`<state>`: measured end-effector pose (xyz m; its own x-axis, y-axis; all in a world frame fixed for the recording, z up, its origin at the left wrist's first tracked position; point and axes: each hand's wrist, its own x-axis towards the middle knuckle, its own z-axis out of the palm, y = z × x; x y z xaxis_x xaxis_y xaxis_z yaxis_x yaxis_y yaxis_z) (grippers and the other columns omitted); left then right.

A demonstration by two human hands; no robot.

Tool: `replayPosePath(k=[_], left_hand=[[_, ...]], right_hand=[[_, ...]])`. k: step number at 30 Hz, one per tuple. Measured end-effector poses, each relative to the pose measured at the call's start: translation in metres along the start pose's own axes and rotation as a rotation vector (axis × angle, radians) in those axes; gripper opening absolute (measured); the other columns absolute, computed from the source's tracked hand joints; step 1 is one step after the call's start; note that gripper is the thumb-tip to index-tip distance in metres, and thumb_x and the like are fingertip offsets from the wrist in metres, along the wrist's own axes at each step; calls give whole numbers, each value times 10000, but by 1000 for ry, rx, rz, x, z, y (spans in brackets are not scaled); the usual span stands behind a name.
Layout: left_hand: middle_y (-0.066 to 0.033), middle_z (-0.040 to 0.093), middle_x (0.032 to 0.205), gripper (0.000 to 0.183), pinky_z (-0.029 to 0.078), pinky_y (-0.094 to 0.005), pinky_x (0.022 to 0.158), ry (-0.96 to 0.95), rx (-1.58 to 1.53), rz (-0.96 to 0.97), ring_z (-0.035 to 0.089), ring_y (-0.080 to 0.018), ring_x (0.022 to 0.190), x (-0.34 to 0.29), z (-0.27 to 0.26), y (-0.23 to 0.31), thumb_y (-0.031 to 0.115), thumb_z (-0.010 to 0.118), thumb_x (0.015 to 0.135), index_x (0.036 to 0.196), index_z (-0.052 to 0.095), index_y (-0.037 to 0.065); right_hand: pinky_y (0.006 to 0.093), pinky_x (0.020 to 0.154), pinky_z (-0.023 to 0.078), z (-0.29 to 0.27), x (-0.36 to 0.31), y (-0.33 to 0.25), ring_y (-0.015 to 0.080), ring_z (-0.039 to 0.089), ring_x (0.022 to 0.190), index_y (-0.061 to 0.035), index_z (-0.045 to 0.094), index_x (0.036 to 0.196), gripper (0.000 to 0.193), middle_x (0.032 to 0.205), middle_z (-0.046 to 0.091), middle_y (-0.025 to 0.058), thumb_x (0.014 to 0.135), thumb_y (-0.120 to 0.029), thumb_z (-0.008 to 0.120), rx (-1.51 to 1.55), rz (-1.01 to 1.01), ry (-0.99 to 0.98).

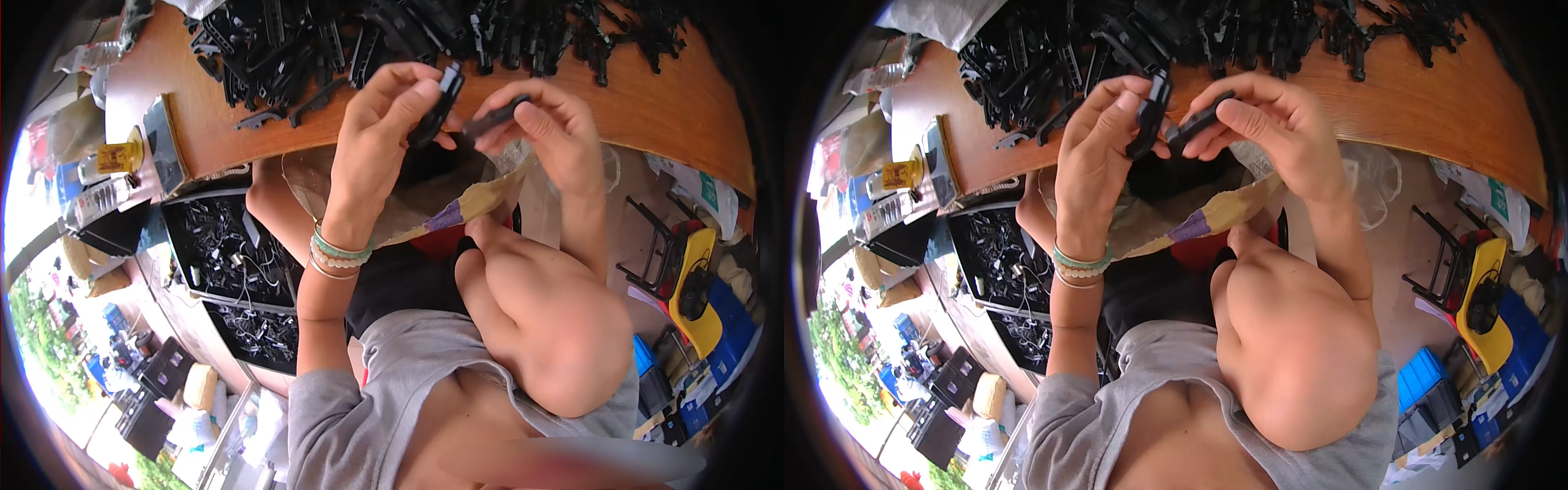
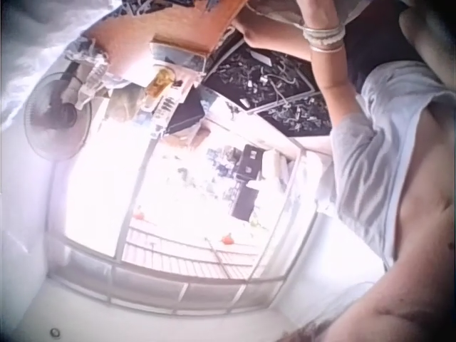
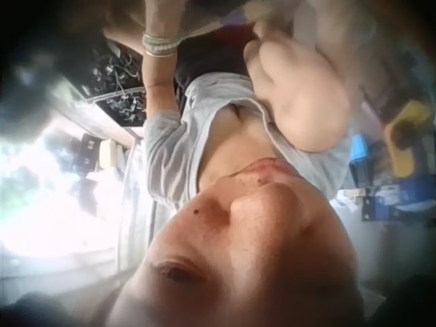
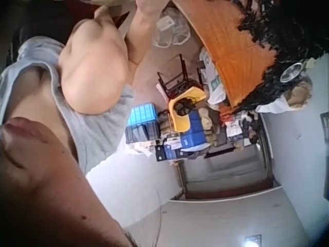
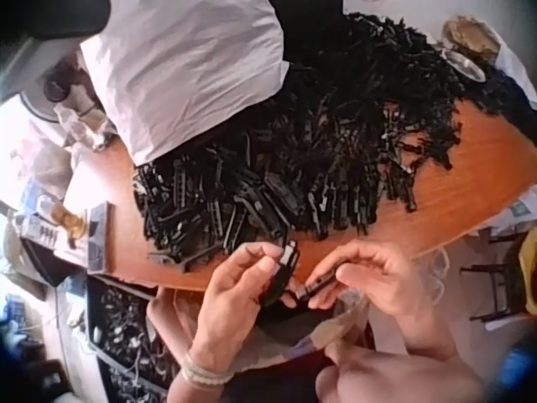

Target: The person picks plastic parts from a table, snaps them together by hand, and drops the assembled components into a bag.

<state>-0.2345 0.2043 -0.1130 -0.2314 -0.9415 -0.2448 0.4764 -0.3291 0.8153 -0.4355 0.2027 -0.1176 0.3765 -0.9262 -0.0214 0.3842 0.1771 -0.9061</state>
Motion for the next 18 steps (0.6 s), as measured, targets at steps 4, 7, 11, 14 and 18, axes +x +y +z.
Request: replayPosePath(k=[4,7,11,14,18], left_hand=[[-113,639,982,272,533,-283,690,-10,-30,-17,637,-165,843,-11,-4,-9,73,565,922,1156,544,-63],[-102,655,972,255,520,-272,732,-4,146,-60,641,-166,859,-18,-7,-8,75,583,911,1125,586,-63],[-113,678,943,288,515,-285,756,-27,532,112,656,-181,824,-26,1,-7,60,630,864,1127,601,-55],[-197,648,981,412,531,-336,708,-37,766,362,669,-290,794,-31,1,-12,19,696,770,1159,574,-39],[-204,633,1001,490,539,-348,654,-62,1038,636,660,-321,790,-30,2,-17,29,702,774,1221,512,-37]], right_hand=[[253,666,528,11,-6,15,164,652,730,54,632,1025,151,938,641,115,896,-16,600,-79,-17,-17],[244,650,520,18,-8,18,147,645,745,50,625,1023,161,910,610,71,862,34,628,-159,-57,0],[231,623,514,26,-13,25,137,641,713,42,599,993,127,898,637,89,872,22,628,-327,-177,154],[224,599,506,28,-18,25,137,645,697,35,589,981,117,856,654,101,870,29,627,-362,-182,202],[218,570,490,21,-20,28,144,662,701,31,584,968,116,788,665,112,861,34,631,-159,-128,196]])
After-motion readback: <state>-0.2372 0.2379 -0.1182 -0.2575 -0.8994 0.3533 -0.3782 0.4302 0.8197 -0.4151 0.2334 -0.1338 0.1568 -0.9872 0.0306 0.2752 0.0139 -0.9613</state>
